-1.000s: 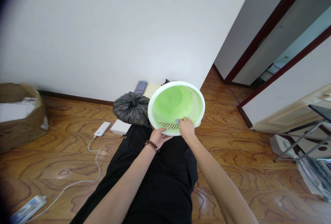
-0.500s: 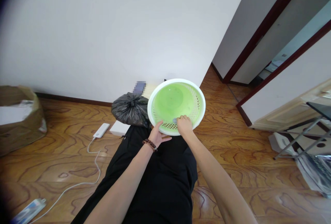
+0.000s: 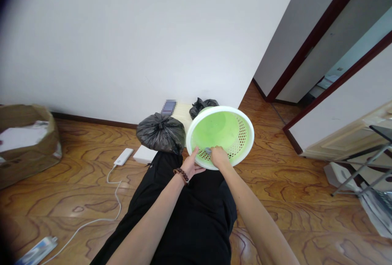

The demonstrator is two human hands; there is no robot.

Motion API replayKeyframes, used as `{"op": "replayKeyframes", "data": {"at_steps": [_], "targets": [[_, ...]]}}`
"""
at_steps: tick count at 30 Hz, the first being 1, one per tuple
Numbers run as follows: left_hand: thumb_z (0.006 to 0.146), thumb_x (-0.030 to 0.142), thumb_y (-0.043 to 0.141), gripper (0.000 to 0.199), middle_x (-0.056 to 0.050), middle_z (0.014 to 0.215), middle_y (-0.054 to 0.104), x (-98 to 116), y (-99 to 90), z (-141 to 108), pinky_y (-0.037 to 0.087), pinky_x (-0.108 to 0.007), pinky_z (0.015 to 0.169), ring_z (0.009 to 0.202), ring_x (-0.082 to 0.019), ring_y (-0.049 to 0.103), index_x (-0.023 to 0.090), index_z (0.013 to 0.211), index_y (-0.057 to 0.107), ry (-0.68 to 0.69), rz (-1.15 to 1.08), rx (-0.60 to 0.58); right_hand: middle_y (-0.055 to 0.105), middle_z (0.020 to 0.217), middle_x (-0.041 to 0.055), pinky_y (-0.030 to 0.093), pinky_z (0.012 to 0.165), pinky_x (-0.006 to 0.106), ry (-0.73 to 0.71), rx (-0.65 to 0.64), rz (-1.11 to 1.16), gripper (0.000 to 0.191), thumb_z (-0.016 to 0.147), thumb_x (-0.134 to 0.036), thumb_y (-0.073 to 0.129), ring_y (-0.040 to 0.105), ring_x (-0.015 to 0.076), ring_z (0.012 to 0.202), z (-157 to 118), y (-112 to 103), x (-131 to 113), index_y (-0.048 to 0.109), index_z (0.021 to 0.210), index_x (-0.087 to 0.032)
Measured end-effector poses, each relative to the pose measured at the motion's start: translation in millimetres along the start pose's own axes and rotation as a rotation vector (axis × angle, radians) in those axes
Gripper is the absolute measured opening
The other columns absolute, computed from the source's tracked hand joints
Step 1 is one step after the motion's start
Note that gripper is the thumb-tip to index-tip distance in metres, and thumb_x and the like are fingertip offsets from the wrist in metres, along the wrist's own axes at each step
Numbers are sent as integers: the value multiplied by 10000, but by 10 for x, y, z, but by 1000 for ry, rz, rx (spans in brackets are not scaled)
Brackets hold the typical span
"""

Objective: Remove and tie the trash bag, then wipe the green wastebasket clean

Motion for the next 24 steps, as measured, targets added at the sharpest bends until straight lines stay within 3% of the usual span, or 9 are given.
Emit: {"op": "replayKeyframes", "data": {"at_steps": [4,8,14,18,21,24], "targets": [[679,541,647,526,-169,929,667,94,-74,-7,538,-414,687,835,-275,656,142,1016,577,106,28,61,612,999,147,363,816,295,78,21,-119,322,851,-95,367,506,223,1015,-48,-31,176,645,1007,-132],[728,479,631,485,-166,958,661,45,-11,-7,544,-414,677,807,-254,663,148,1070,540,69,-76,11,603,1006,155,359,825,306,145,77,-150,324,844,-101,379,502,231,999,-71,-153,347,633,1043,-131],[708,364,686,367,-134,917,664,286,-92,-30,555,-398,645,782,-252,663,166,998,577,208,37,145,599,1019,187,349,845,342,99,82,-160,328,845,-91,360,489,255,1038,-63,-200,244,657,984,-110],[745,296,647,336,-134,931,662,132,19,-18,554,-411,659,784,-246,665,165,1033,536,162,-42,87,619,1036,160,367,834,300,191,32,-44,334,849,-122,380,526,226,1019,-47,-120,257,632,1068,-123],[741,327,640,381,-147,969,656,-22,67,18,546,-433,681,801,-258,667,165,1065,520,71,-122,21,636,1062,95,368,839,254,64,-10,120,345,878,-208,385,555,182,987,-7,-49,51,596,1150,-182],[699,435,659,458,-163,959,657,-22,-28,60,541,-455,670,797,-291,664,151,1040,547,20,-65,29,634,1065,84,365,835,253,-38,6,120,337,877,-201,392,547,179,994,-4,-61,-83,600,1142,-200]]}}
Point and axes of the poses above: each hand's wrist, its own z-axis towards the middle knuckle, its own y-axis out of the palm, x = y × z, the point moved 8 cm from there along z, towards the middle knuckle
